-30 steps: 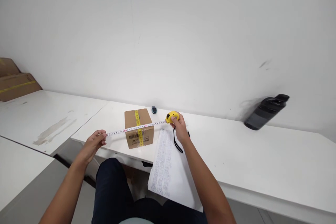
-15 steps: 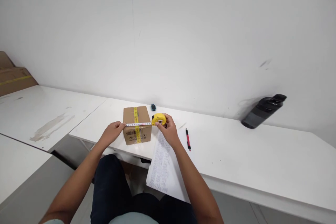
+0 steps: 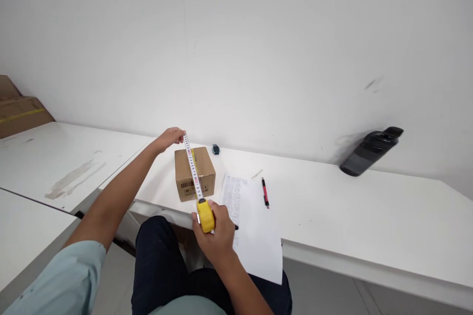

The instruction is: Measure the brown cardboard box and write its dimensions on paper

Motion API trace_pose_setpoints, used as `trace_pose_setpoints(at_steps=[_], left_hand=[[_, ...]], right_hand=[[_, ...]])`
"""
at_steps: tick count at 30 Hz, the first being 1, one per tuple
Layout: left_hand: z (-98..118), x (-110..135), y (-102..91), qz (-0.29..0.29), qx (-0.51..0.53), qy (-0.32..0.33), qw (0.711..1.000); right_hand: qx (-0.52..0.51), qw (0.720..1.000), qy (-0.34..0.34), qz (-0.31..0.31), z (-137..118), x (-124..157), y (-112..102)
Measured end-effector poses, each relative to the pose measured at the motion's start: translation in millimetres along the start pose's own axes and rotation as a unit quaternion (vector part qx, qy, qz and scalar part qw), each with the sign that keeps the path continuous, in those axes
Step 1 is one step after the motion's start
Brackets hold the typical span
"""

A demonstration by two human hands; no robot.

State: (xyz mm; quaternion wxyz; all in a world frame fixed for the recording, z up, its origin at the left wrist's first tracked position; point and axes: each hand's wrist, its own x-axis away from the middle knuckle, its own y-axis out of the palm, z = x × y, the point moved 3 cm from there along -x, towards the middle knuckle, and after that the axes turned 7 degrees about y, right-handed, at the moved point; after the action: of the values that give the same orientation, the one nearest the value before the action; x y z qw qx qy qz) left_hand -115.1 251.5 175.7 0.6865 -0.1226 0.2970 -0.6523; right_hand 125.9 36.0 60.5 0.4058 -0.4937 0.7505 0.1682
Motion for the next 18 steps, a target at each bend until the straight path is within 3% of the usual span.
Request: trace_pose_setpoints(at_steps=[3, 8, 12, 18], left_hand=[[-5.4, -16.5, 27.7, -0.018, -0.050, -0.011, 0.999], [-9.9, -14.1, 63.7, -0.033, -0.127, 0.016, 0.991], [-18.3, -6.6, 73.5, -0.034, -0.181, 0.008, 0.983], [-27.5, -5.9, 74.5, -0.038, -0.222, -0.013, 0.974]], right_hand=[[0.051, 0.998, -0.036, 0.003, -4.8, -0.7, 6.9], [0.074, 0.996, 0.035, 0.024, 14.2, -18.8, -0.2], [0.086, 0.993, 0.076, -0.026, 33.7, -32.4, 7.8], [0.087, 0.986, 0.112, -0.085, 55.7, -58.5, 41.4]])
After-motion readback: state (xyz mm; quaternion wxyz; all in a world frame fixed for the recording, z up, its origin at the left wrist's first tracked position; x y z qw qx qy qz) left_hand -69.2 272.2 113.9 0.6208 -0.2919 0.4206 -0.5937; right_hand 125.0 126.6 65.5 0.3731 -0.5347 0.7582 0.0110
